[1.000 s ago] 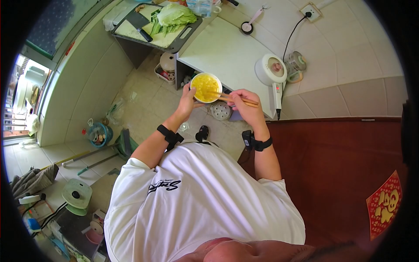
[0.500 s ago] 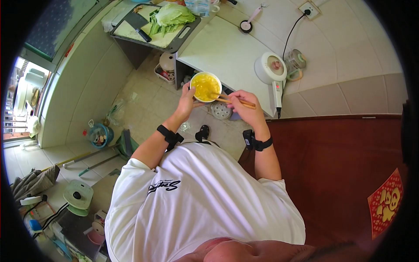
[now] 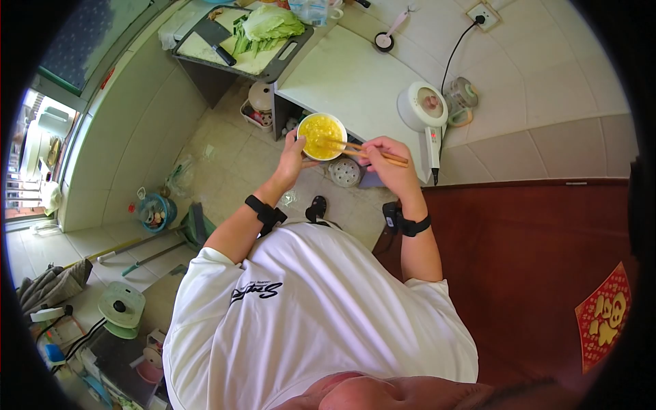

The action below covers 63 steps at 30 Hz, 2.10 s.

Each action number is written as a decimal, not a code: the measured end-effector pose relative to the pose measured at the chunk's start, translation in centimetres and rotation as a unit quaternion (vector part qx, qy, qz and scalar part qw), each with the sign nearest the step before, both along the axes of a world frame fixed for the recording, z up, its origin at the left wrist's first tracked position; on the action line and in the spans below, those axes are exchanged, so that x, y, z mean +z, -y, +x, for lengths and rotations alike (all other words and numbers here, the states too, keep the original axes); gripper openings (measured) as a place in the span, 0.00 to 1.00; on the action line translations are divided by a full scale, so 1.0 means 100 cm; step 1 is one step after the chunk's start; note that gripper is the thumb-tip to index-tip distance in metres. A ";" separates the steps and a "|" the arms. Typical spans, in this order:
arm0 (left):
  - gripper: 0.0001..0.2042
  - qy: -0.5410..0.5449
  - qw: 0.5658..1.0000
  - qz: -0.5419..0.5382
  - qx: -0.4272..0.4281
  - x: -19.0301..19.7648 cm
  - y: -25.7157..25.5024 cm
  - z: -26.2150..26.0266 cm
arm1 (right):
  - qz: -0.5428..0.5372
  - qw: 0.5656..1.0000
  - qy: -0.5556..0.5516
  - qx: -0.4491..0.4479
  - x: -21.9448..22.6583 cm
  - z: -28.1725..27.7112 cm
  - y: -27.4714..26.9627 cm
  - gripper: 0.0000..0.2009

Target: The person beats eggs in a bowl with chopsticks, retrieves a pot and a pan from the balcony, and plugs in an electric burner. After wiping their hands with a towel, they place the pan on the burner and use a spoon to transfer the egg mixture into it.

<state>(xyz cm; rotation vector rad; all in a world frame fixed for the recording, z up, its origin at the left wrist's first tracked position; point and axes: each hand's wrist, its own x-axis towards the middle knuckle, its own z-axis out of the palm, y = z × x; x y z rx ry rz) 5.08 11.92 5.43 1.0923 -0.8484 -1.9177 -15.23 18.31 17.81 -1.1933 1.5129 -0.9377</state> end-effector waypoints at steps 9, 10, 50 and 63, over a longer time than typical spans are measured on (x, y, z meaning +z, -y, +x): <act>0.24 -0.043 0.999 -0.004 -0.018 -0.008 0.000 0.004 | -0.020 1.000 0.002 -0.014 0.001 -0.004 0.005 0.07; 0.24 -0.045 0.999 -0.003 -0.018 -0.005 0.000 0.005 | -0.019 1.000 0.003 -0.015 -0.002 -0.004 0.004 0.07; 0.25 -0.018 1.000 0.000 -0.022 -0.011 -0.003 0.002 | 0.050 0.998 -0.009 0.046 -0.001 0.005 0.000 0.08; 0.25 -0.018 1.000 -0.001 -0.023 -0.011 -0.003 0.002 | 0.047 0.998 -0.011 0.040 -0.009 0.003 -0.001 0.08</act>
